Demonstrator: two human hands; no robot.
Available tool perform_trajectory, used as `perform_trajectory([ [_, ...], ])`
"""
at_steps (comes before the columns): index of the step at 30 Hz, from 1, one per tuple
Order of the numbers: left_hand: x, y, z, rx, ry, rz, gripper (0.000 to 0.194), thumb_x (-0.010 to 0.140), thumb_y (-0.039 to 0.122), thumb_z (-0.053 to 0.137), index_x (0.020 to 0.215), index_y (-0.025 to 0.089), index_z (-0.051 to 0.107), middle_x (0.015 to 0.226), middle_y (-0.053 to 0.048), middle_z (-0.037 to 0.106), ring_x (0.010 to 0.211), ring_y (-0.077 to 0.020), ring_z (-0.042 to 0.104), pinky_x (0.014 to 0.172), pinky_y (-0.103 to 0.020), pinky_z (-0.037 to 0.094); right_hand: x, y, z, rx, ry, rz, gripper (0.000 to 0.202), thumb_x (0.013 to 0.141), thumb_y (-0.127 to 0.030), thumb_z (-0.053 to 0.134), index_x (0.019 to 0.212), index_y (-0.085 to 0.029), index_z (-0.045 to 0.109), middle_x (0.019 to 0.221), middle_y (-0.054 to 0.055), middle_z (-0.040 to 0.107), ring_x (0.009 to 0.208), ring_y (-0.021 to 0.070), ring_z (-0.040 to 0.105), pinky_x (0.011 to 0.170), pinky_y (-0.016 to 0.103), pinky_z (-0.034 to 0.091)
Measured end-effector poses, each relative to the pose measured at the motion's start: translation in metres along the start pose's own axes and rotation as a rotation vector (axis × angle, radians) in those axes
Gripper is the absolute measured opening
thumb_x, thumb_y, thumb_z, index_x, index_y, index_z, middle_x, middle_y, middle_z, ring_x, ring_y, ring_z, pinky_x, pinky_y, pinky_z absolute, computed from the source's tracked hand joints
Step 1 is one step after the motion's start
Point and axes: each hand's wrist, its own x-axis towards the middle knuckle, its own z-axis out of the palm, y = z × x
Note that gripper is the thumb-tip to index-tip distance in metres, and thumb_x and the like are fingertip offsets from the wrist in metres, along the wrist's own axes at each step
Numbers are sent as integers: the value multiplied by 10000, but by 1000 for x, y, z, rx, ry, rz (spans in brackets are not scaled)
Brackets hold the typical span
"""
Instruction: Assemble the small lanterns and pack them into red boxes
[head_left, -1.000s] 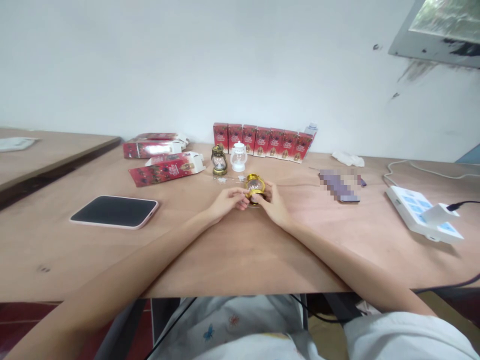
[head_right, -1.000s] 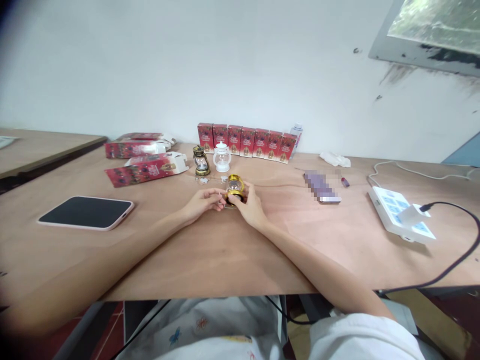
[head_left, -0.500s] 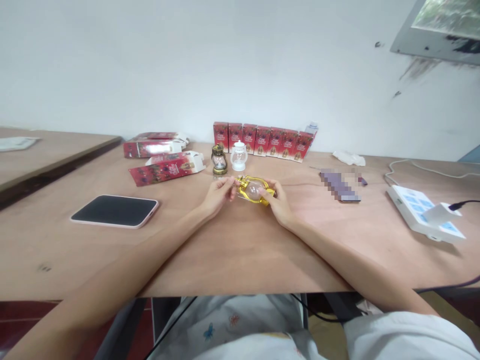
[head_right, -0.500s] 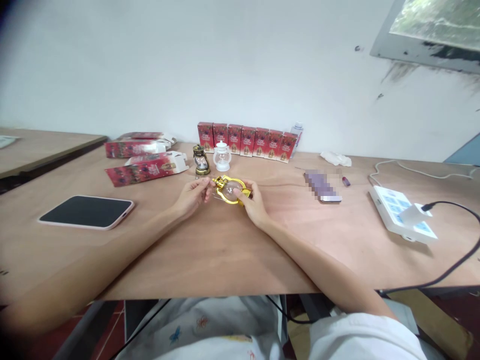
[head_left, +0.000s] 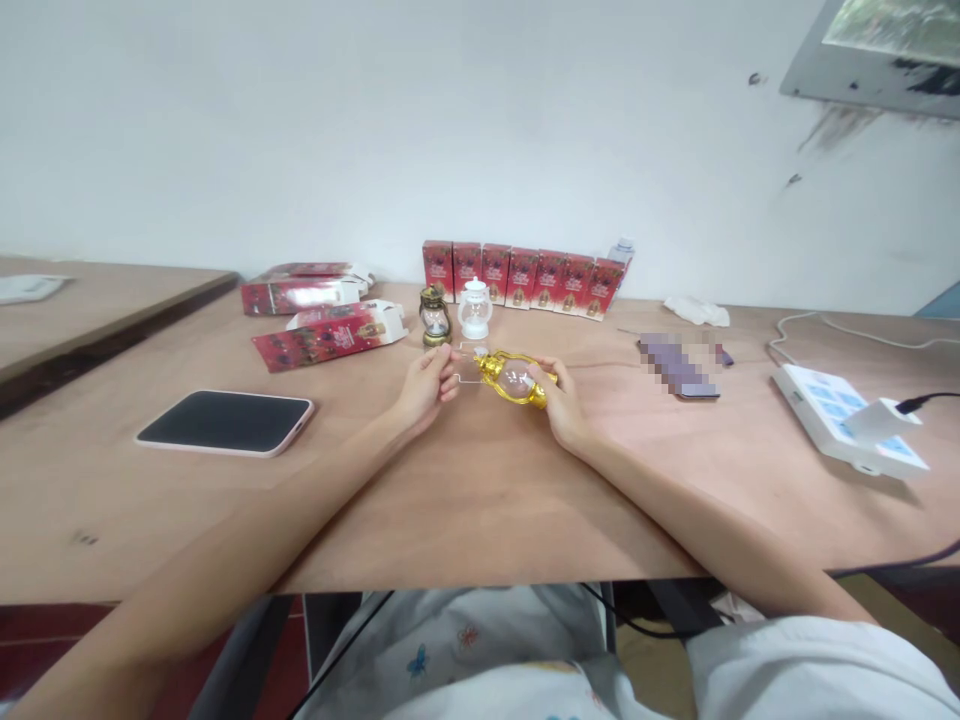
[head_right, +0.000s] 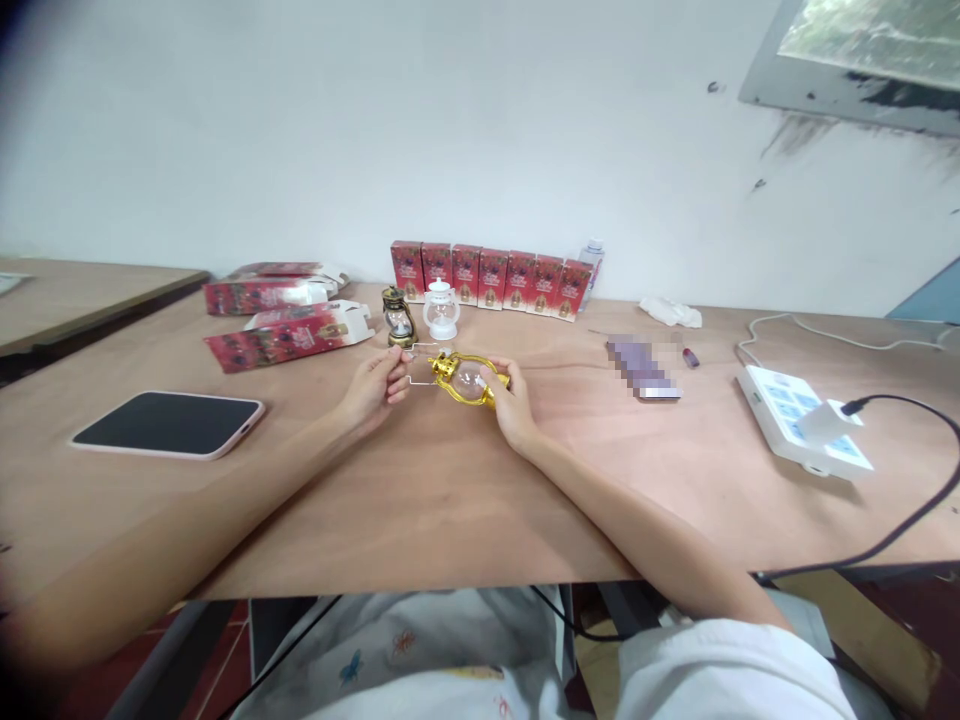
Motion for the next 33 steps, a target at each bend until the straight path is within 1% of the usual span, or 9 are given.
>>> perform_trajectory([
  [3,-1,1,1,21,26,25,255,870,294,573,690,130,498,446,110,256,323,-11,247,308,-109,187,-1,-1,0,11,-2,-19,348,698,-445,663,934,-198,597,901,11,627,801,157,599,761,304,481],
  [6,0,2,0,45,93,55,262,894,267,528,672,135,486,433,110,243,317,-15,250,308,-110,188,-2,-4,0,6,11,-57,333,708,-449,645,918,-197,595,910,20,633,849,171,595,786,313,479],
  [10,2,1,-2,56,131,70,265,869,287,564,667,139,478,434,112,250,319,-15,254,309,-109,188,-7,-10,0,-90,-20,-128,324,741,-464,611,939,-208,592,929,27,639,881,180,588,802,321,478],
  [13,1,0,-2,79,110,79,265,854,312,580,677,142,482,440,114,247,320,-15,250,310,-111,193,-10,-13,0,-118,-83,-161,339,738,-476,616,948,-211,584,936,27,634,887,179,581,810,318,476],
  [17,-2,-2,-1,156,68,67,264,842,334,585,685,144,489,448,115,249,319,-13,241,312,-111,199,-12,-15,2,-82,-122,-147,374,692,-477,666,934,-211,564,886,12,612,825,166,571,751,299,482],
  [21,-5,-3,0,213,17,111,284,818,373,603,678,151,494,447,113,255,321,-15,245,312,-115,205,-12,-16,4,-34,-94,-115,398,651,-481,703,905,-220,543,848,-9,587,781,155,555,707,285,477],
  [25,-7,-4,2,252,-22,143,301,812,403,603,669,158,501,433,111,255,311,-19,237,313,-129,205,-11,-16,4,-38,-36,-133,376,656,-491,689,868,-223,531,840,-12,585,786,152,551,708,276,469],
  [28,-8,-3,3,276,-42,184,311,802,417,616,662,162,504,437,105,268,308,-21,241,313,-140,199,-10,-16,4,-61,-1,-107,377,656,-506,676,851,-223,521,803,-21,571,743,141,535,665,261,457],
  [33,-7,-3,2,316,-75,268,312,804,418,614,651,168,506,410,103,271,314,-30,243,323,-152,217,-10,-14,3,-69,12,-67,405,652,-525,677,859,-214,521,784,-23,561,722,135,529,643,256,447],
])
